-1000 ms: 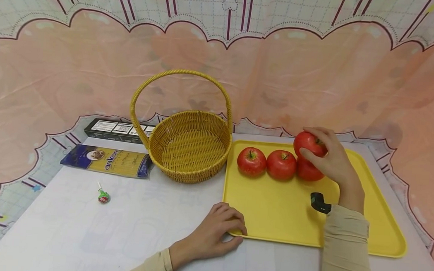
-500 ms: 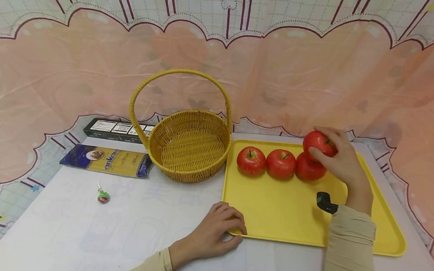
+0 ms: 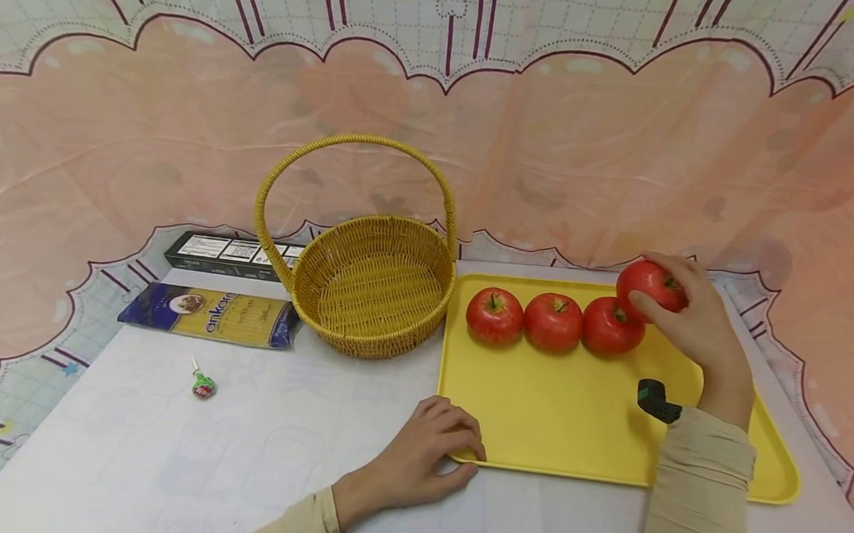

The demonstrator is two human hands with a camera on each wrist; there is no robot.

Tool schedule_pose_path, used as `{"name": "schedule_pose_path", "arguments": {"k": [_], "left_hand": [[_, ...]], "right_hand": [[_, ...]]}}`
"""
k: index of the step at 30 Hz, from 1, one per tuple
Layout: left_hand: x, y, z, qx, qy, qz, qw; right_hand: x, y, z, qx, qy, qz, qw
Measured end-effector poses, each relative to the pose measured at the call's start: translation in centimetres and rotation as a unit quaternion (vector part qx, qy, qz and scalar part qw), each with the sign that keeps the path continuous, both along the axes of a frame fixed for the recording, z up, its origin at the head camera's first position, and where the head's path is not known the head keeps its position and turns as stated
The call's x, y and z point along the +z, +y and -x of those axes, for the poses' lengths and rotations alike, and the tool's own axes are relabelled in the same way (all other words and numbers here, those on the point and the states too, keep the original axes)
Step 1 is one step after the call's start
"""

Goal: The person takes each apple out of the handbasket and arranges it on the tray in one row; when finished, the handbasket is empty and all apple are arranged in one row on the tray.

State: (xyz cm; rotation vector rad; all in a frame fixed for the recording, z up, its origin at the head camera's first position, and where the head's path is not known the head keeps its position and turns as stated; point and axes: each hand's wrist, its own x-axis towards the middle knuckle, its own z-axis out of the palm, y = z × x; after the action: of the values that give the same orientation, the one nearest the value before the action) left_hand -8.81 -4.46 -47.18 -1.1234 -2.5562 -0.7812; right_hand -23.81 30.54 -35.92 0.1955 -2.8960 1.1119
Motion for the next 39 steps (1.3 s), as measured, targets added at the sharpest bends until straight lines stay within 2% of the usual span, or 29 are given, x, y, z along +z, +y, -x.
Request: {"name": "schedule_pose_path", "arguments": {"k": [9,20,32,39], "left_hand": [[0.2,0.0,-0.1,0.004,-0.013,0.003,0.9999],[0.1,0.1,-0.1,0.006,-0.012,0.002,0.9999],[0.1,0.1,-0.1,0.007,-0.008,0.005,0.9999],[0.1,0.1,0.0,0.005,-0.006,0.003,1.0000]], "right_hand": [[-0.3,0.8,0.1,-0.009,0.008,0.007,0.9999],[-0.8,1.9,0.1,-0.017,0.013,0.004,0.9998],[-1.5,2.6,0.0,-0.022,-0.007,-0.001,0.9997],[-1.9,2.9,0.1,-0.020,-0.004,0.000,0.9998]]}}
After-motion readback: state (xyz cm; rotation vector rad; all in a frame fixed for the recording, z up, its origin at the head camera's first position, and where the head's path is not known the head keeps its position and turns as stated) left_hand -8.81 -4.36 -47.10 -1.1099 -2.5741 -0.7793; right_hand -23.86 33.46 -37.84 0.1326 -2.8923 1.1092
